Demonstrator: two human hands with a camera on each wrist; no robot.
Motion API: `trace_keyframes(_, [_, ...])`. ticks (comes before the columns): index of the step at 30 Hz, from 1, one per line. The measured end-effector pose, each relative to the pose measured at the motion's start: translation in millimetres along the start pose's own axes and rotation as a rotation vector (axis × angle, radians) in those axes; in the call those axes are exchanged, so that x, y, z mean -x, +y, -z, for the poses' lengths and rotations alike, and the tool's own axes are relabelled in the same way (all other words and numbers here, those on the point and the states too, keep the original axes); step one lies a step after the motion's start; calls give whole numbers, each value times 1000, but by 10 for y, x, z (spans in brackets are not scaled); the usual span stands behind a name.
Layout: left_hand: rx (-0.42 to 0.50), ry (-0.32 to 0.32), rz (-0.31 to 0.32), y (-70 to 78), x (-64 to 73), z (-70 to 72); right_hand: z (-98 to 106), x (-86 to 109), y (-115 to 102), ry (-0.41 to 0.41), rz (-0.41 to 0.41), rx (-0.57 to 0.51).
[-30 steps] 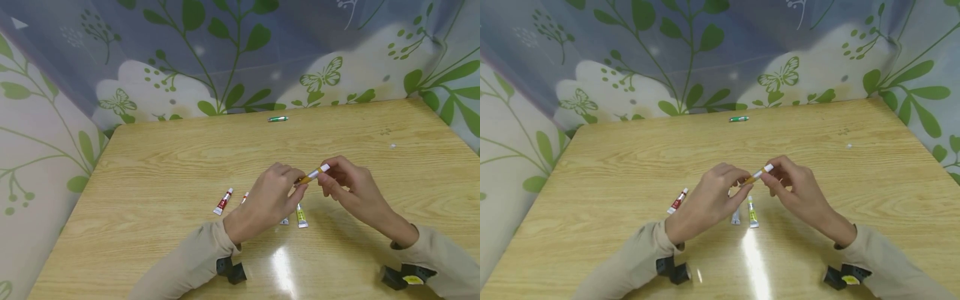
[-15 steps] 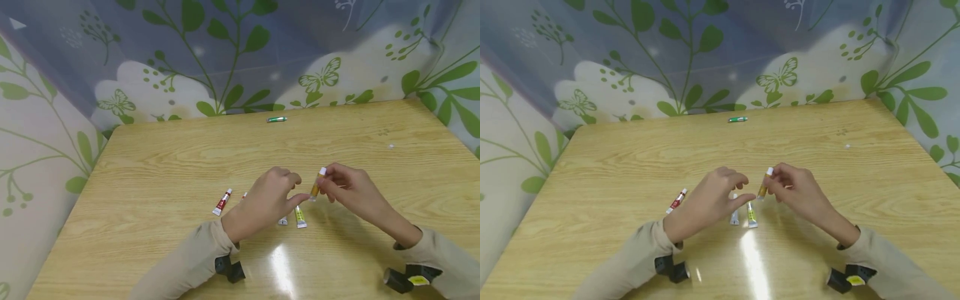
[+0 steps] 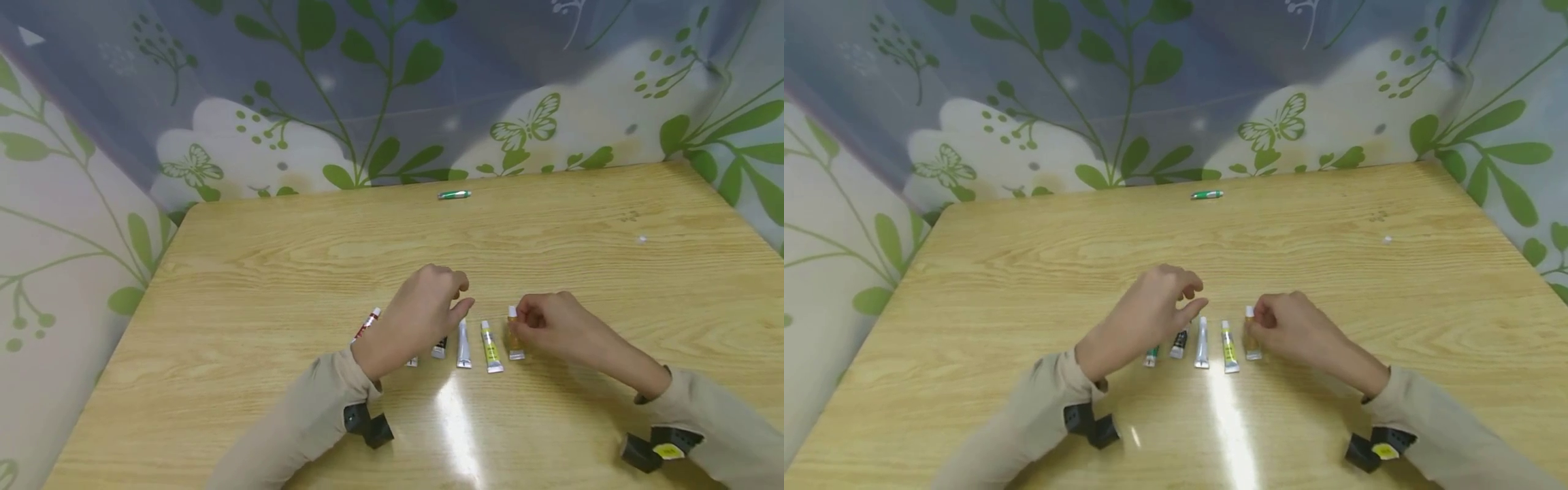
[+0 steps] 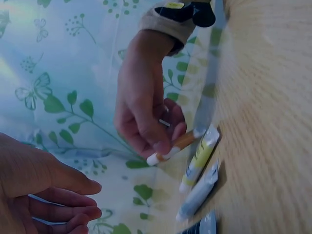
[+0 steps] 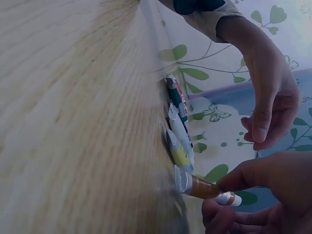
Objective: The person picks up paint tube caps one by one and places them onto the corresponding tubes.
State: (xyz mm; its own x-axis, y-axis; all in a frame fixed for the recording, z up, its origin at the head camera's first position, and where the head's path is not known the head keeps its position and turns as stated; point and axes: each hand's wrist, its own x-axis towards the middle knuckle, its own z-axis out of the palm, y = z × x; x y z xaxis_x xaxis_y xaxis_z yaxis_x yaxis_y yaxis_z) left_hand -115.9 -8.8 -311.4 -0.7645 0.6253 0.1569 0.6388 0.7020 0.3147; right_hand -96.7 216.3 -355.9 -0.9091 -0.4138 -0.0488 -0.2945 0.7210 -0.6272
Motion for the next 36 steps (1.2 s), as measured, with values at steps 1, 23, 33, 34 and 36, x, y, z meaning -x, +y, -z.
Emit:
trace_keyframes(1, [7,0,10,-27,-26,-1,-4,3,4,-8,-10,5])
trace_keyframes(23, [-8,45,170,-571,-779,-59,-96,47,10,-63,-101,49])
trace_keyframes(33, [-52,32,218,-800,-1080,-128,-121,36,-9,-47,-127,39])
trace_keyframes(34, [-52,30,222,-831,-1112,-138,-115,33,-7,-51,-130,38])
trace_keyframes(36, [-48,21,233,-896,-1173,-160,-87,23,10,-50,-125,41])
